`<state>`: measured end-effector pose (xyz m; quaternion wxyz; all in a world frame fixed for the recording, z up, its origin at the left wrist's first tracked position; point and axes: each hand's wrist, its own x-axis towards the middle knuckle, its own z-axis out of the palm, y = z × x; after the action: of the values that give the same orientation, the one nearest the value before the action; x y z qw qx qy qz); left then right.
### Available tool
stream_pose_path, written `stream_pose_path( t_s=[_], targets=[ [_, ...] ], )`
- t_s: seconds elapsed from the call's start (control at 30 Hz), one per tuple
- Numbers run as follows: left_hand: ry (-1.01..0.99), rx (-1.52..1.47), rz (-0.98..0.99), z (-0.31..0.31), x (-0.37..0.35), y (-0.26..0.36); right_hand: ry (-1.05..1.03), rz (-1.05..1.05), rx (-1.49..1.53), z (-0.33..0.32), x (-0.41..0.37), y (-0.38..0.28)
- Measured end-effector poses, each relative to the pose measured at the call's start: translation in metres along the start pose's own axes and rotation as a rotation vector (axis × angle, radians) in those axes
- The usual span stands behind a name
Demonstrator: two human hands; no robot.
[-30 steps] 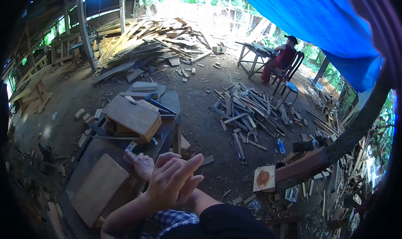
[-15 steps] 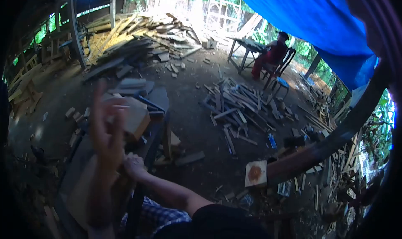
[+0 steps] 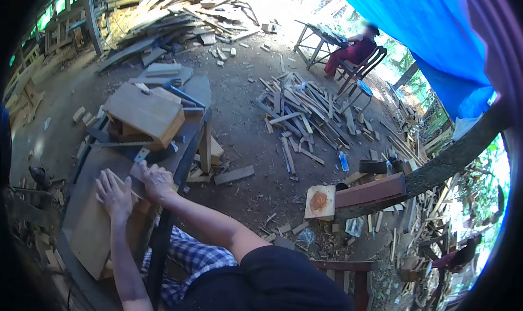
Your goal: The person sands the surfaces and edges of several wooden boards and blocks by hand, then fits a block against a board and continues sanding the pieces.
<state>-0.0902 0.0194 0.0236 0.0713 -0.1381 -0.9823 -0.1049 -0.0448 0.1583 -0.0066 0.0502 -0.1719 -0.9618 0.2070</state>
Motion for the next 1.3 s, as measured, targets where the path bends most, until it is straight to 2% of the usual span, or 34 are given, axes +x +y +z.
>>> stream_pose_path(
  t_s=[0.03,0.1,0.43,0.6,0.77,0.97,1.03,1.07,1.13,1.17,1.23,1.27,1.3],
  targets=[
    [-0.058,0.108,0.009,0.003,-0.001,0.003,0.001,-0.005,-0.004,0.0,0.001,0.0],
    [-0.095,0.118,-0.01,0.004,-0.003,0.006,-0.019,0.006,-0.03,-0.001,0.001,-0.001],
    [-0.107,0.089,0.163,-0.005,-0.041,0.009,-0.03,0.006,-0.021,-0.005,-0.001,-0.004],
    [-0.015,0.047,0.313,0.0,-0.079,0.0,-0.003,-0.007,-0.043,-0.001,0.0,-0.002],
    [-0.015,-0.002,0.304,-0.002,-0.11,0.005,-0.005,-0.023,-0.052,-0.002,0.0,-0.002],
    [0.098,-0.114,0.356,-0.002,-0.14,0.005,0.01,-0.035,-0.047,-0.001,0.0,-0.003],
    [-0.182,-0.792,0.208,0.012,-0.156,-0.007,-0.014,-0.022,-0.046,-0.01,0.003,-0.004],
    [-0.189,-0.786,0.21,0.023,-0.161,-0.011,-0.01,-0.021,-0.035,-0.01,0.003,-0.004],
    [-0.011,-1.345,-0.247,0.046,-0.169,-0.016,-0.022,-0.011,-0.02,-0.007,0.0,-0.003],
    [-0.02,-1.34,-0.251,0.05,-0.166,-0.025,-0.028,-0.004,-0.016,-0.006,0.001,-0.002],
    [0.132,-1.447,-0.405,0.05,-0.154,-0.041,-0.024,-0.033,-0.016,-0.007,0.0,-0.001],
    [0.122,-1.523,-0.509,0.043,-0.15,-0.043,-0.024,-0.032,-0.017,-0.006,0.0,0.0],
    [0.121,-1.522,-0.507,0.046,-0.143,-0.044,-0.013,-0.03,-0.026,-0.006,0.002,0.001]
  ],
)
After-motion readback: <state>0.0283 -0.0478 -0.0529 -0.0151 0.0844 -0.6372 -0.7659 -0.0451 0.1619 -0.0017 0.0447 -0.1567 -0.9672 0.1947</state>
